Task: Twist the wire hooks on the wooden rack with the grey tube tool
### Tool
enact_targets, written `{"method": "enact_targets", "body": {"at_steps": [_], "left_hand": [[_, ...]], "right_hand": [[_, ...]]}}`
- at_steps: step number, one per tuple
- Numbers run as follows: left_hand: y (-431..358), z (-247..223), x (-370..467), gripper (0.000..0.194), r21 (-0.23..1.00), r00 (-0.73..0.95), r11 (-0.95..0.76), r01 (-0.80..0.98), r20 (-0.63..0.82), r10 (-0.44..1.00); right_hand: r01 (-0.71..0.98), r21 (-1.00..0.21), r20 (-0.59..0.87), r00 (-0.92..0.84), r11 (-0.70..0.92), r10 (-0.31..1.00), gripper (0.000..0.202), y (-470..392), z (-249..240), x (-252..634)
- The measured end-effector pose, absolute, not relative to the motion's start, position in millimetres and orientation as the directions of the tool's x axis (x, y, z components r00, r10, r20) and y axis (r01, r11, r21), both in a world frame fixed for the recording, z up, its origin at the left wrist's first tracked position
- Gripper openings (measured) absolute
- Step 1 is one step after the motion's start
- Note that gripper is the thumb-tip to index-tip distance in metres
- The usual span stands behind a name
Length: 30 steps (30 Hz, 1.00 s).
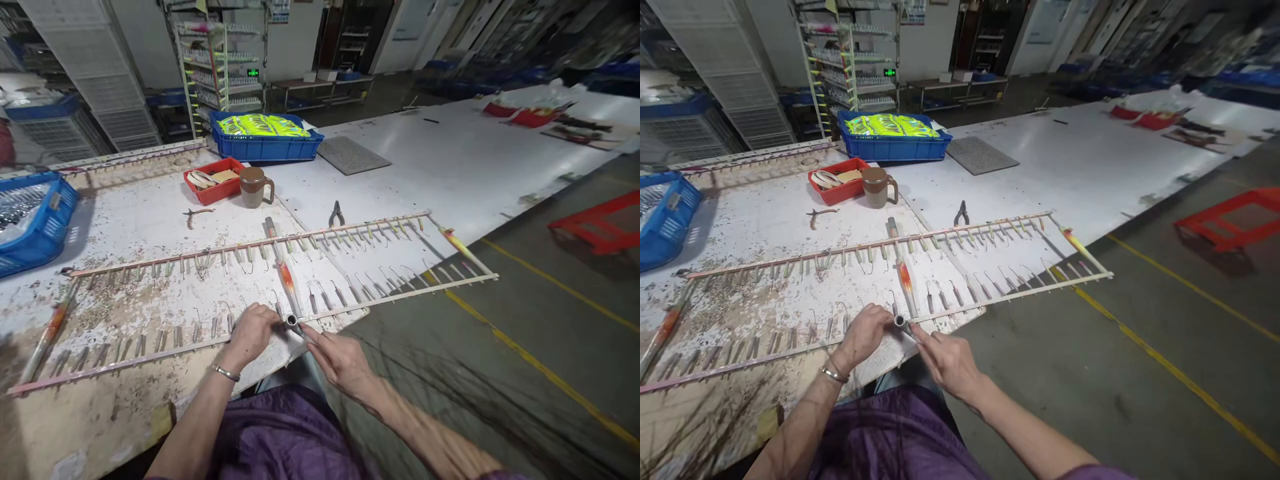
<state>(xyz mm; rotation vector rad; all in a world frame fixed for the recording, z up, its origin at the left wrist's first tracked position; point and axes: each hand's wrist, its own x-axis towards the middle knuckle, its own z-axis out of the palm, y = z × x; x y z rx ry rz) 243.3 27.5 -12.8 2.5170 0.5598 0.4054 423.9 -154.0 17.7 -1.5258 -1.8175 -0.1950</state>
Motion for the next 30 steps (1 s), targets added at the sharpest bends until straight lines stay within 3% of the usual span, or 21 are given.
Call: {"method": "enact_targets", "body": {"at_steps": [6, 11, 15, 21, 26, 30], "left_hand": [[28, -16, 243, 0.026, 0.539, 0.867, -0.781, 0.316, 0.170, 0.468], [27, -15, 243, 0.031, 0.550, 0.872, -0.778, 0.304, 0.169, 0.460], [27, -13, 244, 0.029, 0.551, 0.874, -0.777, 0.304, 0.163, 0.458], [27, -18, 242, 0.029, 0.569, 0.849, -0.757, 0.321, 0.182, 0.496], [25, -21, 240, 0.027, 0.615, 0.826, -0.728, 0.303, 0.212, 0.522], [23, -24, 240, 0.025, 0.621, 0.788, -0.714, 0.323, 0.241, 0.566]], "right_hand": [[0.892, -0.330, 0.689, 0.003, 0.310, 0.725, 0.062, -156, 21, 422], [0.898, -0.343, 0.594, -0.019, 0.275, 0.804, 0.055, -157, 20, 421], [0.868, -0.378, 0.675, 0.021, 0.321, 0.737, 0.062, -158, 20, 422], [0.880, -0.384, 0.578, -0.006, 0.279, 0.816, 0.051, -158, 26, 424], [0.861, -0.394, 0.671, 0.029, 0.323, 0.741, 0.056, -161, 30, 426], [0.875, -0.393, 0.571, -0.011, 0.285, 0.821, 0.048, -163, 24, 425]]}}
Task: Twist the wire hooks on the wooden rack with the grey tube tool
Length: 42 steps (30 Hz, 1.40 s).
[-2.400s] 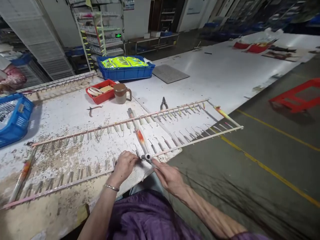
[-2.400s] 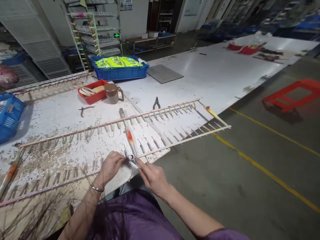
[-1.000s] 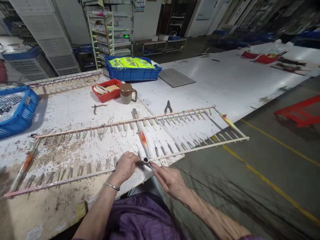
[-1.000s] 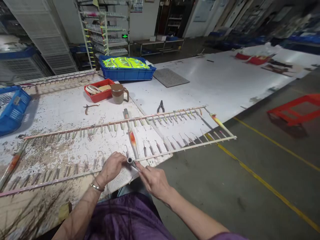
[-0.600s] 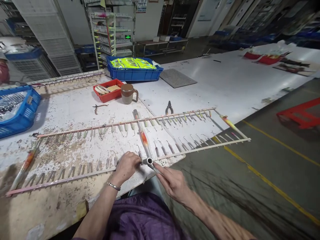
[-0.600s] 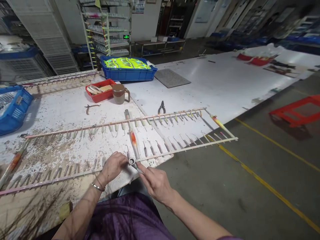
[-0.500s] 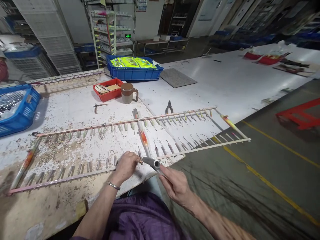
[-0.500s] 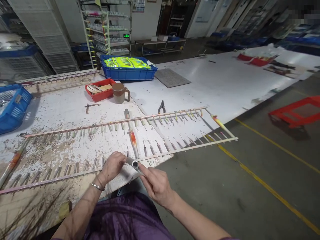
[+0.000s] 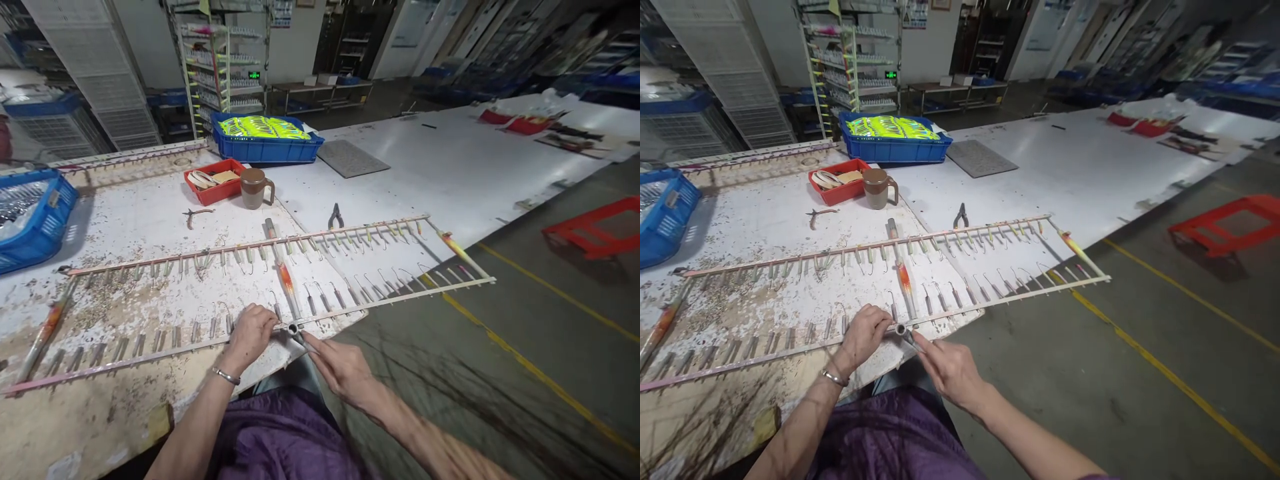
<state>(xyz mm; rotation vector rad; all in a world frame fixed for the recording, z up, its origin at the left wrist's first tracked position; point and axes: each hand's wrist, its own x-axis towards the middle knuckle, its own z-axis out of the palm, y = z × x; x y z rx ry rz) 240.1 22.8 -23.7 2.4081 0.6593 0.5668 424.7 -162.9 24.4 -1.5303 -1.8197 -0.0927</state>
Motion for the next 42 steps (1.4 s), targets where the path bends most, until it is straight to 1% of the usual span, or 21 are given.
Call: {"method": "enact_targets", "body": {"at_steps": [1, 3, 6, 7, 10, 11, 13, 15, 16, 17, 19, 21, 22, 25, 27, 28, 30, 32, 35, 37, 42], "left_hand": [[23, -24, 240, 0.024, 0.624, 0.788, -0.712, 0.321, 0.242, 0.567], [24, -24, 241, 0.024, 0.631, 0.797, -0.712, 0.309, 0.237, 0.555], [25, -23, 240, 0.025, 0.639, 0.807, -0.709, 0.297, 0.228, 0.544], [25, -22, 240, 0.024, 0.641, 0.808, -0.708, 0.297, 0.227, 0.544], [25, -19, 239, 0.023, 0.643, 0.808, -0.706, 0.297, 0.225, 0.545], [25, -19, 239, 0.023, 0.643, 0.809, -0.707, 0.294, 0.227, 0.543], [25, -18, 239, 0.022, 0.644, 0.809, -0.709, 0.288, 0.233, 0.540], [25, -18, 239, 0.022, 0.645, 0.807, -0.709, 0.287, 0.236, 0.541], [25, -18, 240, 0.022, 0.643, 0.806, -0.709, 0.290, 0.236, 0.543], [25, -18, 240, 0.022, 0.641, 0.805, -0.710, 0.293, 0.235, 0.544], [25, -17, 240, 0.022, 0.638, 0.807, -0.710, 0.297, 0.230, 0.544], [24, -17, 239, 0.021, 0.640, 0.809, -0.708, 0.298, 0.224, 0.543], [24, -17, 239, 0.022, 0.642, 0.810, -0.706, 0.299, 0.221, 0.544], [23, -17, 239, 0.023, 0.645, 0.806, -0.702, 0.303, 0.219, 0.549], [23, -17, 239, 0.021, 0.646, 0.803, -0.701, 0.303, 0.223, 0.552], [24, -17, 239, 0.021, 0.647, 0.803, -0.701, 0.300, 0.225, 0.551], [24, -16, 239, 0.019, 0.650, 0.807, -0.703, 0.288, 0.230, 0.543], [25, -17, 239, 0.019, 0.655, 0.808, -0.703, 0.276, 0.238, 0.539], [26, -19, 238, 0.019, 0.669, 0.794, -0.695, 0.265, 0.258, 0.551], [27, -20, 237, 0.018, 0.685, 0.781, -0.684, 0.251, 0.274, 0.561], [28, -17, 234, 0.015, 0.740, 0.755, -0.636, 0.219, 0.284, 0.591]], "right_hand": [[0.865, -0.415, 0.569, 0.005, 0.282, 0.822, 0.050, -164, 23, 425], [0.844, -0.450, 0.623, 0.063, 0.292, 0.779, 0.055, -166, 21, 425], [0.836, -0.456, 0.687, 0.113, 0.306, 0.717, 0.057, -165, 16, 423], [0.834, -0.461, 0.675, 0.110, 0.302, 0.729, 0.056, -163, 14, 422], [0.811, -0.516, 0.579, 0.093, 0.275, 0.810, 0.053, -160, 14, 418], [0.801, -0.533, 0.570, 0.101, 0.273, 0.816, 0.054, -159, 15, 417], [0.784, -0.551, 0.613, 0.149, 0.285, 0.776, 0.056, -159, 18, 417], [0.787, -0.538, 0.675, 0.188, 0.302, 0.713, 0.058, -159, 17, 416], [0.793, -0.530, 0.683, 0.189, 0.301, 0.705, 0.058, -159, 16, 416], [0.797, -0.527, 0.671, 0.178, 0.295, 0.720, 0.056, -158, 14, 416], [0.788, -0.556, 0.590, 0.151, 0.263, 0.793, 0.052, -158, 12, 415], [0.751, -0.625, 0.500, 0.174, 0.214, 0.848, 0.048, -160, 13, 415], [0.728, -0.656, 0.486, 0.204, 0.200, 0.850, 0.047, -161, 15, 415], [0.699, -0.682, 0.555, 0.304, 0.215, 0.774, 0.049, -163, 14, 416], [0.694, -0.686, 0.565, 0.321, 0.217, 0.760, 0.048, -162, 8, 416], [0.684, -0.701, 0.535, 0.315, 0.204, 0.784, 0.045, -162, 5, 416], [0.649, -0.748, 0.427, 0.304, 0.143, 0.852, 0.041, -160, 1, 418], [0.609, -0.789, 0.349, 0.336, 0.081, 0.875, 0.038, -160, 4, 420], [0.589, -0.805, 0.387, 0.421, 0.078, 0.820, 0.037, -162, 17, 425], [0.601, -0.794, 0.428, 0.437, 0.097, 0.791, 0.038, -163, 22, 426], [0.614, -0.787, 0.409, 0.448, 0.059, 0.795, 0.040, -164, 14, 421]]}}
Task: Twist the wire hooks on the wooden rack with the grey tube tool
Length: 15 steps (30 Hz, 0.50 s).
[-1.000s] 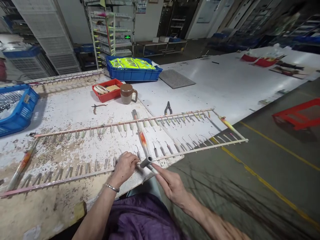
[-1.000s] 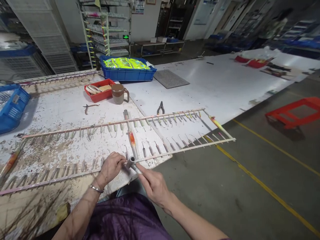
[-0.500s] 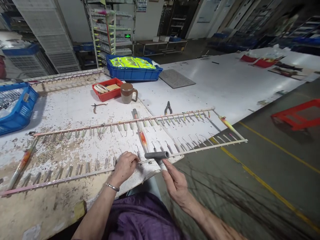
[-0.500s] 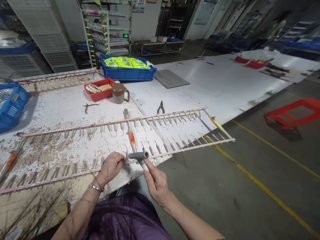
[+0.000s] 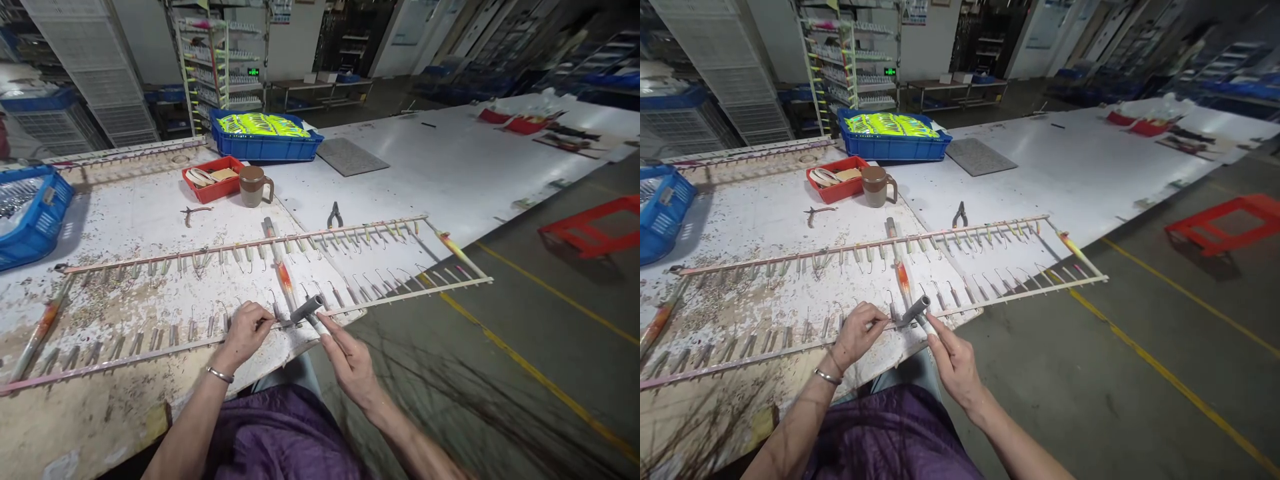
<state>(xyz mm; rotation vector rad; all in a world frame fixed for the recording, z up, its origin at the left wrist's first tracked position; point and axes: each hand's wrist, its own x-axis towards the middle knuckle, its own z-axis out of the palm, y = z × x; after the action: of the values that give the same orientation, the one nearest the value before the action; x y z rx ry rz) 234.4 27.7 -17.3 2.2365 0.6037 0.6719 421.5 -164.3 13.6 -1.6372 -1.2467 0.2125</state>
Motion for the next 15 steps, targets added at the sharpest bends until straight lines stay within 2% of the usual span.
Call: {"method": "enact_targets", "body": {"at_steps": [3, 7, 12, 15], "left_hand": [[27, -14, 235, 0.017, 0.740, 0.740, -0.638, 0.213, 0.304, 0.600], [26, -12, 238, 0.018, 0.718, 0.755, -0.656, 0.233, 0.291, 0.587], [26, -15, 238, 0.016, 0.693, 0.772, -0.678, 0.248, 0.281, 0.570], [26, -18, 238, 0.015, 0.689, 0.774, -0.685, 0.236, 0.293, 0.561]], "right_hand": [[0.643, -0.764, 0.419, 0.446, 0.042, 0.791, 0.039, -165, 11, 418], [0.712, -0.698, 0.502, 0.403, 0.082, 0.765, 0.041, -166, 22, 419], [0.813, -0.535, 0.647, 0.220, 0.228, 0.730, 0.057, -163, 21, 422], [0.823, -0.507, 0.596, 0.121, 0.256, 0.794, 0.053, -161, 14, 422]]}}
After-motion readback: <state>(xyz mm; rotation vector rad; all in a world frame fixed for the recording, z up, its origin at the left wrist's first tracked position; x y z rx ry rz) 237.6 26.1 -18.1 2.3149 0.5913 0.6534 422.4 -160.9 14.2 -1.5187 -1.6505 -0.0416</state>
